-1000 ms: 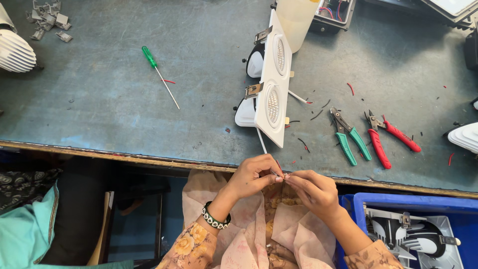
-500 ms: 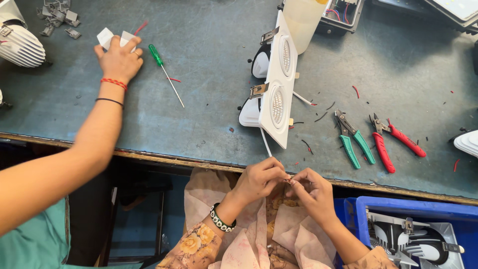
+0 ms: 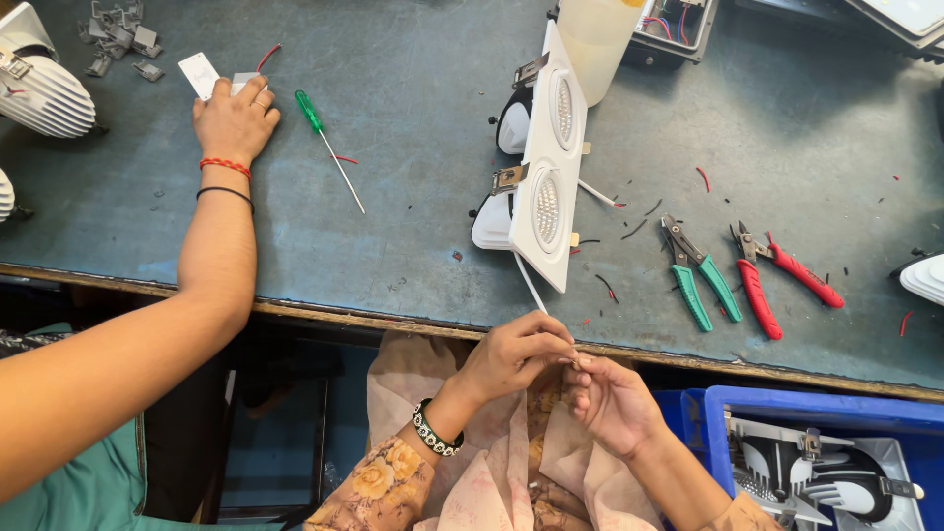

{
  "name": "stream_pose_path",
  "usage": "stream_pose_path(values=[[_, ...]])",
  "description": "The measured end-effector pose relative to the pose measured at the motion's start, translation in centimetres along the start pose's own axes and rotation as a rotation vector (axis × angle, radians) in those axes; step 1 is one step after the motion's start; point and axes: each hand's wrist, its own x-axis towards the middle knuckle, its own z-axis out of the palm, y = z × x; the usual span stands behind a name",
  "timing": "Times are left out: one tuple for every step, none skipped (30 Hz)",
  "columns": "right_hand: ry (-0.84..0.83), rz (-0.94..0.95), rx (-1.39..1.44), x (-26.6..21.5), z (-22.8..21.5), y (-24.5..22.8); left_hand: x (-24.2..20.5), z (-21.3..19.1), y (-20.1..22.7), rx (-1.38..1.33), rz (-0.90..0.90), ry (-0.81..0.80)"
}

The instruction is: The person assembles a dual LED light fixture by stripping wires and connecting them to a power driver. They use wire cutters and pliers to prepare the wires and secure the connections on the workbench.

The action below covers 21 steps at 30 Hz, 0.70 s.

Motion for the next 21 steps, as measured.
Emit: stream_pose_path(values=[[-0.065,0.040,0.050,-0.1,0.4,0.1,0.2,0.0,0.2,0.011,-0.013,0.001],[-0.130,0.079,0.100,-0.3,0.6,0.4,0.4,0.0,0.4,0.023,-0.026,0.002],[-0.194,0.120,0.151,-0.4,0.9,0.6,0.6,0.0,0.6,0.036,-0.038,0.002],[-0.187,0.095,0.124,-0.5,1.0,0.6,0.9,-0.1,0.7,0.049,-0.050,0.003],[-0.172,0.072,0.103,-0.9,1.0,0.7,0.9,0.0,1.0,0.056,-0.072,0.002],[-0.157,0.050,0.082,-1.0,0.8,0.6,1.2,-0.2,0.8,0.060,-0.077,0.002],[-0.110,-0.071,-0.014,-1.4,0.4,0.7,0.9,-0.1,0.8,0.052,-0.099,-0.002],[-0.060,-0.189,-0.114,-1.5,-0.1,0.4,0.7,0.0,0.7,0.045,-0.121,-0.007],[-0.011,-0.310,-0.220,-1.4,-0.4,0.0,0.7,0.0,0.4,0.032,-0.166,-0.015],[0.020,-0.388,-0.280,-1.7,-0.8,-0.3,0.6,0.1,0.3,0.019,-0.211,-0.024],[0.044,-0.468,-0.346,-1.7,-0.9,-0.9,0.8,0.1,0.1,0.011,-0.248,-0.031],[0.068,-0.548,-0.414,-2.0,-0.9,-1.2,0.7,0.2,0.2,0.008,-0.267,-0.035],[0.101,-0.571,-0.460,-2.1,-0.7,-1.2,0.8,0.1,0.3,0.013,-0.277,-0.035],[0.135,-0.595,-0.507,-2.3,-0.3,-1.0,0.8,0.1,0.5,0.018,-0.287,-0.035],[0.161,-0.617,-0.557,-2.2,0.2,-1.0,0.9,0.1,0.6,0.018,-0.291,-0.037],[0.168,-0.649,-0.631,-2.3,0.7,-0.7,1.0,0.1,0.7,0.017,-0.294,-0.039],[0.174,-0.681,-0.709,-2.2,1.3,-0.5,1.0,0.1,0.8,0.017,-0.297,-0.039],[0.179,-0.713,-0.786,-2.2,1.8,-0.2,1.0,0.1,0.8,0.015,-0.295,-0.038],[0.155,-0.750,-0.842,-2.2,2.3,0.0,1.0,0.1,0.8,0.012,-0.294,-0.037],[0.131,-0.786,-0.899,-2.2,2.7,0.2,1.0,0.2,0.7,0.009,-0.293,-0.035],[0.104,-0.826,-0.955,-2.2,3.2,0.3,1.0,0.2,0.7,0.015,-0.289,-0.030]])
